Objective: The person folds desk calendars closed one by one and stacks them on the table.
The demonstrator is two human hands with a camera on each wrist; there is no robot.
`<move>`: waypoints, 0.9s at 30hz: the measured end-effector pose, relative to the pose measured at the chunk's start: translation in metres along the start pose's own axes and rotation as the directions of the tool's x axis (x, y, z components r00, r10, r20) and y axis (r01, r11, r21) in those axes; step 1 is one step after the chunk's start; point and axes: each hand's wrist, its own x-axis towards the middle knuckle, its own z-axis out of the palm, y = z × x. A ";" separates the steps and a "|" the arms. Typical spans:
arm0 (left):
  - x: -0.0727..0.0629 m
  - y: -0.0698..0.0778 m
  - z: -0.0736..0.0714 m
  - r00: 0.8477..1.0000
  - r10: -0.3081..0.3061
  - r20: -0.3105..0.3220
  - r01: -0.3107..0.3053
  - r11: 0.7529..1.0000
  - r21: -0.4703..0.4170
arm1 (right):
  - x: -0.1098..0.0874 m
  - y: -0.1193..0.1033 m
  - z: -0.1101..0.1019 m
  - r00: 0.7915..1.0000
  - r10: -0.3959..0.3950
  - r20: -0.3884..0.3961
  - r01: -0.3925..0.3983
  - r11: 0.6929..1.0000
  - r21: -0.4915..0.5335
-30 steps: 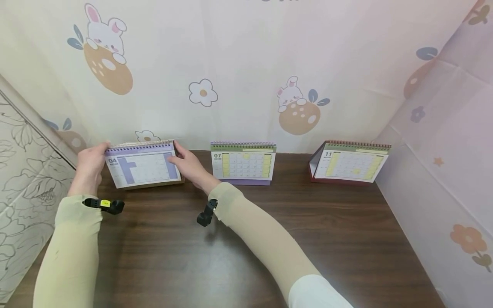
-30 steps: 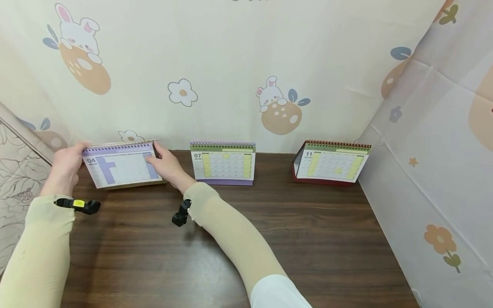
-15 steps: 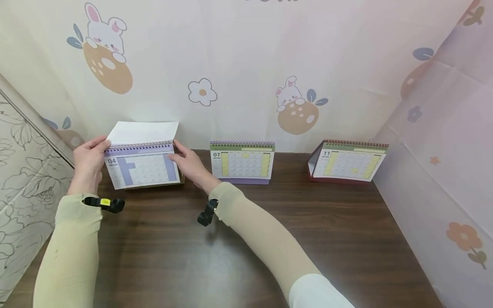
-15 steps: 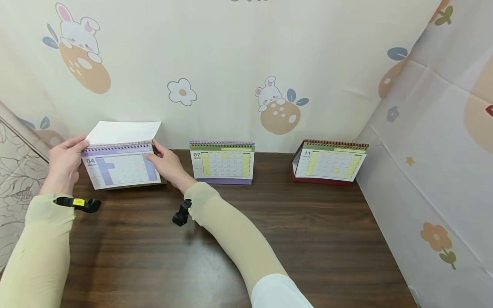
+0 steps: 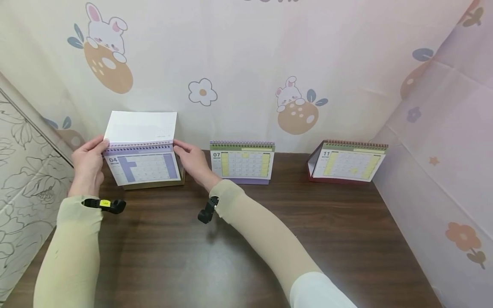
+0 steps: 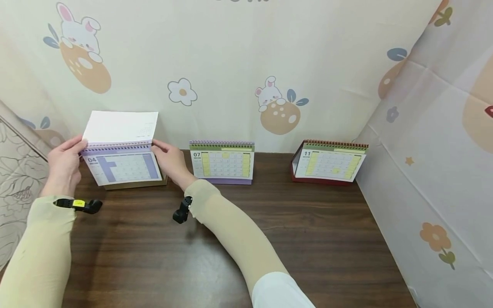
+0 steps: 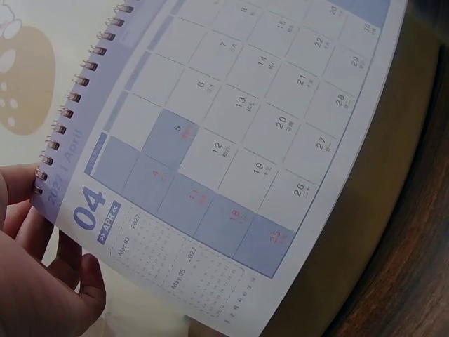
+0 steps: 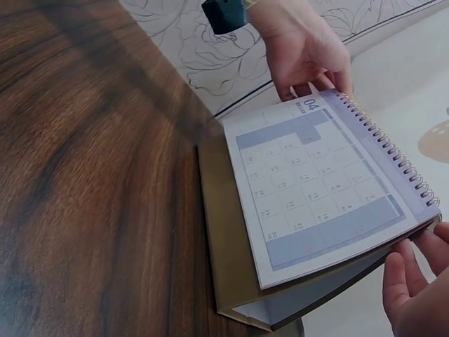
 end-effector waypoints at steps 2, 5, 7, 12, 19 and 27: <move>0.000 0.000 -0.001 1.000 0.001 0.006 -0.001 0.999 -0.047 | 0.001 -0.001 0.000 1.000 0.005 -0.012 -0.005 1.000 0.016; 0.001 0.000 -0.003 1.000 0.009 0.023 -0.007 0.995 -0.104 | 0.002 -0.003 0.001 1.000 0.010 -0.015 -0.009 0.999 0.044; 0.002 -0.001 -0.005 0.999 0.013 0.030 -0.009 0.992 -0.125 | 0.002 -0.004 0.000 1.000 0.010 -0.005 -0.010 0.998 0.062; 0.006 -0.001 -0.010 0.998 -0.004 0.057 0.014 0.984 -0.177 | 0.003 -0.003 0.000 1.000 0.012 -0.007 -0.012 0.995 0.104; 0.009 0.001 -0.017 0.988 -0.061 0.139 0.099 0.955 -0.279 | 0.008 -0.001 0.001 0.997 0.011 -0.070 -0.001 0.990 0.143; 0.010 -0.002 -0.021 0.985 -0.039 0.166 0.085 0.957 -0.279 | 0.011 -0.006 0.001 0.992 -0.010 -0.126 0.027 0.991 0.132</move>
